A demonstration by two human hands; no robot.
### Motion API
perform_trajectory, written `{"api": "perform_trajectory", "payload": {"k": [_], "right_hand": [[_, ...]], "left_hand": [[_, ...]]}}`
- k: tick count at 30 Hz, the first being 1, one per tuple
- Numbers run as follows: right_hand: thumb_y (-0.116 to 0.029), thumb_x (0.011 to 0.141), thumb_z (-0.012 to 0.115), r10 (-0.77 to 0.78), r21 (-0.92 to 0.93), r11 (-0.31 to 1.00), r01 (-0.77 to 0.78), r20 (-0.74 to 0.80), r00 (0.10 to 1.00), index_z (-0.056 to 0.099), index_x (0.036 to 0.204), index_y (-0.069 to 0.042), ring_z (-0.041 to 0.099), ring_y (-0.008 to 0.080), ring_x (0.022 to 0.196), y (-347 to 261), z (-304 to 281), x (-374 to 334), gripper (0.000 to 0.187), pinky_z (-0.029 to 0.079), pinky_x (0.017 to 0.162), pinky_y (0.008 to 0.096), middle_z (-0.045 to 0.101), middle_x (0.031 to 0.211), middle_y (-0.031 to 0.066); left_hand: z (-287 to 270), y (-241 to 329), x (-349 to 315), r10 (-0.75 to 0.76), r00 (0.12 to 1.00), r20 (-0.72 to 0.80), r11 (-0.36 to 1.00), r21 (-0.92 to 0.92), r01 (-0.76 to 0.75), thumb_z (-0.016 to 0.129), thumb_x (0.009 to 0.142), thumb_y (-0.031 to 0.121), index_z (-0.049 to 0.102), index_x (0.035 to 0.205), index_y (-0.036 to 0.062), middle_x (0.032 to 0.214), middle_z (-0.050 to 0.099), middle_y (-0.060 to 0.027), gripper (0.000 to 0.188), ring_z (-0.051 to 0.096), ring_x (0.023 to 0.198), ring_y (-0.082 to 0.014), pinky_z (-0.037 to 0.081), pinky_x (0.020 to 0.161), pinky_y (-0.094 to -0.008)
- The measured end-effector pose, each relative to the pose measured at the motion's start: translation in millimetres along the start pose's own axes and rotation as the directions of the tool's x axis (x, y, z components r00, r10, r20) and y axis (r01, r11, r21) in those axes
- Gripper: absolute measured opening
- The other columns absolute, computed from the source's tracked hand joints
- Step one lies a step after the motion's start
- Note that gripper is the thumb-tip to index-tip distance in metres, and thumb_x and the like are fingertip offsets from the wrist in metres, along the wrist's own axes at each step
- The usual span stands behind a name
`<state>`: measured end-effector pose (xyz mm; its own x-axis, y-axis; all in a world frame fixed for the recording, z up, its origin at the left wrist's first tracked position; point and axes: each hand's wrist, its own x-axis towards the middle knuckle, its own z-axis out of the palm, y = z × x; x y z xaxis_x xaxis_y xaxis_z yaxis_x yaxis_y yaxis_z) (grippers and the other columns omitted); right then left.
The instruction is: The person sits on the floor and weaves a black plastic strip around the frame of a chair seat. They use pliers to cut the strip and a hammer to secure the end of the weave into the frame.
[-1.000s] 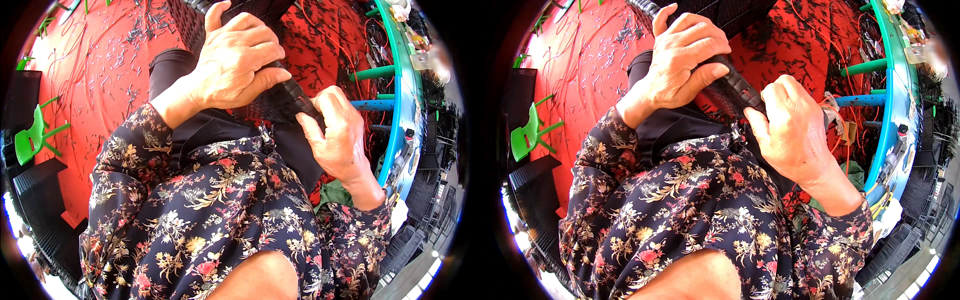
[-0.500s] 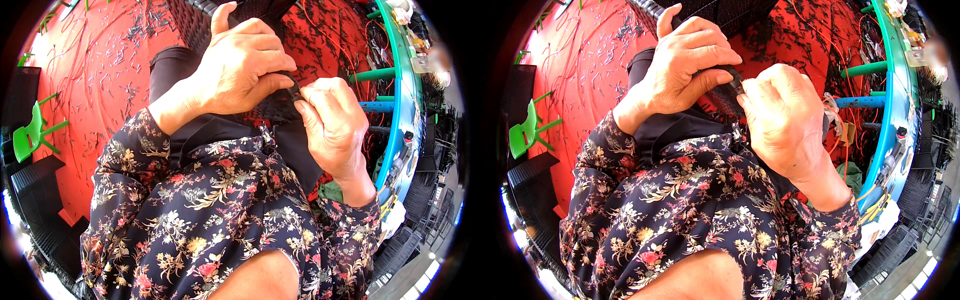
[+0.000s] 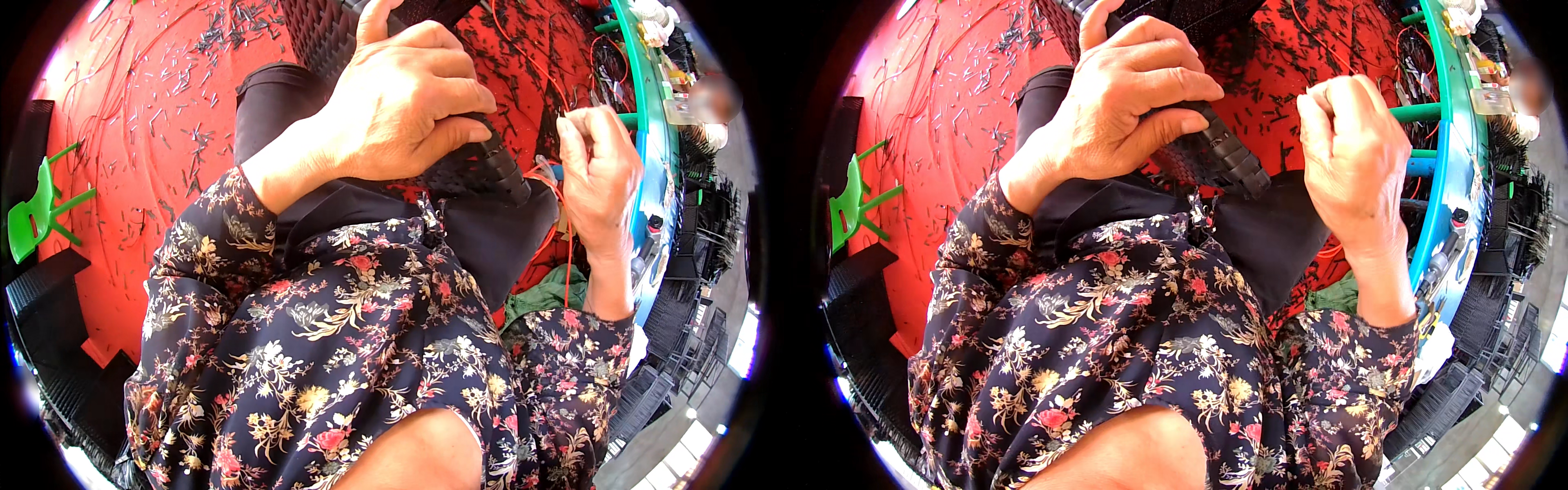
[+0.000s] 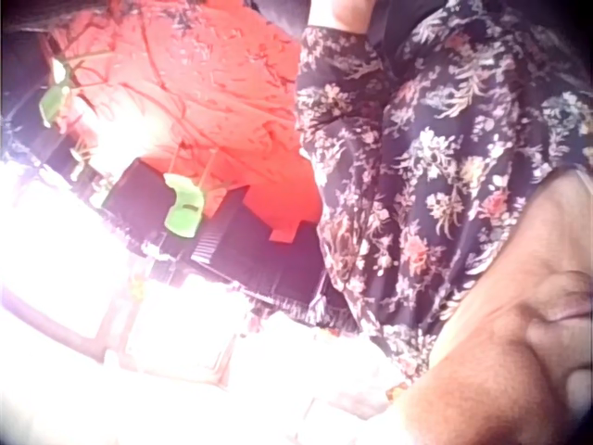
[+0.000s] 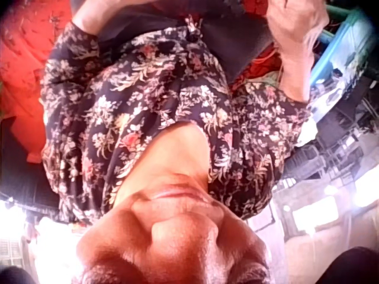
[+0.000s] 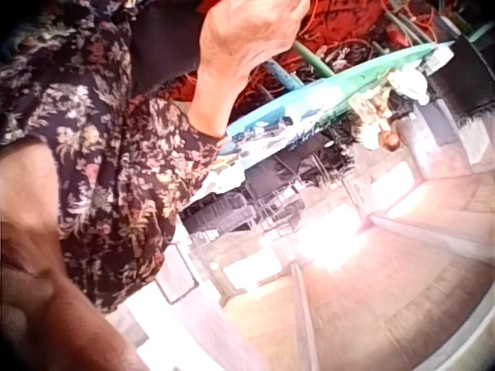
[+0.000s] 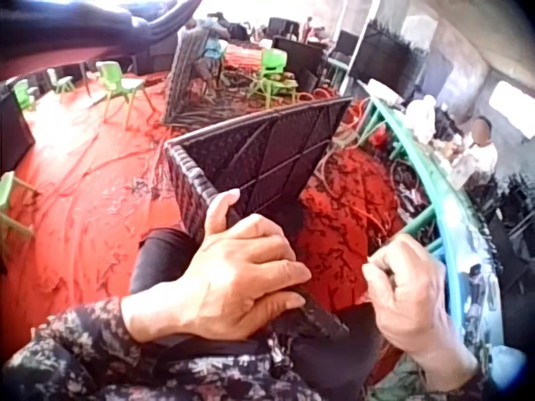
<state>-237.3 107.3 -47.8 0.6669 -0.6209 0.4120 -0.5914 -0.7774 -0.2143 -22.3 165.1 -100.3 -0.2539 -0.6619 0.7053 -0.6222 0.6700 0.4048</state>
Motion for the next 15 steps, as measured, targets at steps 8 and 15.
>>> {"api": "perform_trajectory", "payload": {"k": [8,15], "right_hand": [[0.008,0.074,0.056,0.068,0.169,0.984,-0.050,-0.103,0.992,0.057,0.100,-0.002,0.058,0.0231,0.075,0.5,10.2,-4.6,0.028,0.047,0.068,0.0286,0.056,0.084,0.0113],[-0.016,0.086,0.060,0.295,0.701,0.465,-0.542,0.454,0.841,0.060,0.099,0.003,0.056,0.0072,0.077,-4.9,5.0,-4.3,0.023,0.045,0.070,0.0209,0.060,0.083,0.0014]], "left_hand": [[-3.8,-1.3,1.5,0.009,1.000,0.015,1.000,-0.011,-0.009,0.067,0.074,0.023,0.065,0.088,0.0086,0.080,0.058,-0.0014,0.020,0.053,0.089,-0.0200,0.015,0.097,-0.0506],[-5.8,-4.2,-1.9,0.020,1.000,0.022,0.999,-0.039,-0.019,0.065,0.074,0.017,0.064,0.090,0.0072,0.083,0.059,-0.0029,0.018,0.052,0.091,-0.0207,0.016,0.096,-0.0487]]}}
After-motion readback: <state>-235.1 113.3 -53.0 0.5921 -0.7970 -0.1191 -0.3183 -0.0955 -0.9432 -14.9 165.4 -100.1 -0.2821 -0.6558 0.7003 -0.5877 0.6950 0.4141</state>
